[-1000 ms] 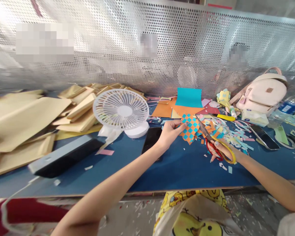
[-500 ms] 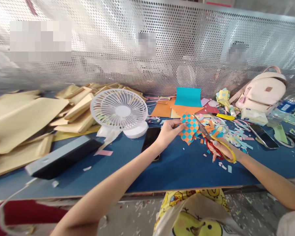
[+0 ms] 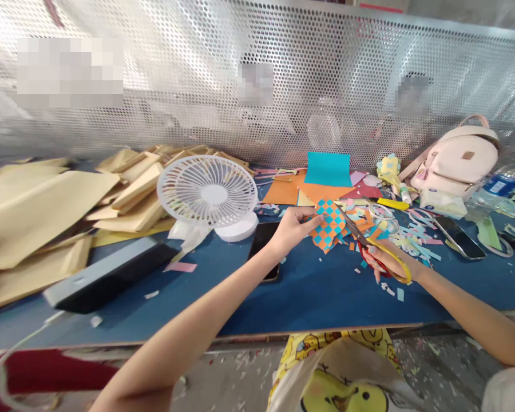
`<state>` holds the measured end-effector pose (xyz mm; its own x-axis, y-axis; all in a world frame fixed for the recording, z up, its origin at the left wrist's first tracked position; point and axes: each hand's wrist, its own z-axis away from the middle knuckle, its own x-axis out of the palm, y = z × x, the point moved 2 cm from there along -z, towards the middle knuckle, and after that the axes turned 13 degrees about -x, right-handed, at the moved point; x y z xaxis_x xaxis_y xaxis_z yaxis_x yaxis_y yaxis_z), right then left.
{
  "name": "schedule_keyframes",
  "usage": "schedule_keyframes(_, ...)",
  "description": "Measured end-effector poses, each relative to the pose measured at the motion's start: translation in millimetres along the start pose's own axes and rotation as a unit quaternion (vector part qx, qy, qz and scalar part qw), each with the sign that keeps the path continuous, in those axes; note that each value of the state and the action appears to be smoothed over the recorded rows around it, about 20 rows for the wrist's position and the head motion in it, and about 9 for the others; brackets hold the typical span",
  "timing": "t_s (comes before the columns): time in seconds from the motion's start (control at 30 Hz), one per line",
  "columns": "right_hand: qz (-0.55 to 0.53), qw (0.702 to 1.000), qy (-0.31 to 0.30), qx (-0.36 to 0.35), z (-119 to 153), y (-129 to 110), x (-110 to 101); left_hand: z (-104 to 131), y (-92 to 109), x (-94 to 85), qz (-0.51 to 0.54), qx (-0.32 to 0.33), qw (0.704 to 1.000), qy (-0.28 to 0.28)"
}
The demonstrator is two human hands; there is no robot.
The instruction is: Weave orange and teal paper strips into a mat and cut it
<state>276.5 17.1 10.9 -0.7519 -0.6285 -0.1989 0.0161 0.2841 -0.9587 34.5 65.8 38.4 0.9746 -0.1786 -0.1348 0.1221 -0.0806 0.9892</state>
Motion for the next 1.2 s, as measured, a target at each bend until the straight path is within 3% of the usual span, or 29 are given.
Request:
schedule_keyframes(0.3, 0.035, 0.999, 0.008, 0.019, 1.3, -11.1, -1.0, -2.8, 2.9, -5.9, 0.050, -0.029, 0.998, -0.023)
schedule_keyframes(0.47, 0.039, 0.998, 0.036, 0.019, 1.4, -0.7, -3.5, -4.8, 0.7, -7.8, 0.125, -0.069, 0.990, -0.020)
schedule_keyframes(0.63, 0.038, 0.996, 0.079, 0.006, -0.6, 9.8, -7.5, -4.0, -5.2, -4.8, 0.219, -0.125, 0.967, -0.046)
schedule_keyframes(0.83, 0.030, 0.994, 0.104, 0.004, -4.5, 4.5, -8.0, 4.8, -13.3, 13.0, 0.300, -0.175, 0.932, -0.107)
schedule_keyframes(0.97, 0.021, 0.995, 0.099, -0.002, -4.5, 6.5, -7.8, 9.2, -16.3, 18.8, 0.321, -0.172, 0.925, -0.112)
schedule_keyframes(1.2, -0.023, 0.998, 0.057, -0.008, -5.0, 8.1, 4.1, 6.9, -15.5, 14.5, 0.311, -0.140, 0.937, -0.080)
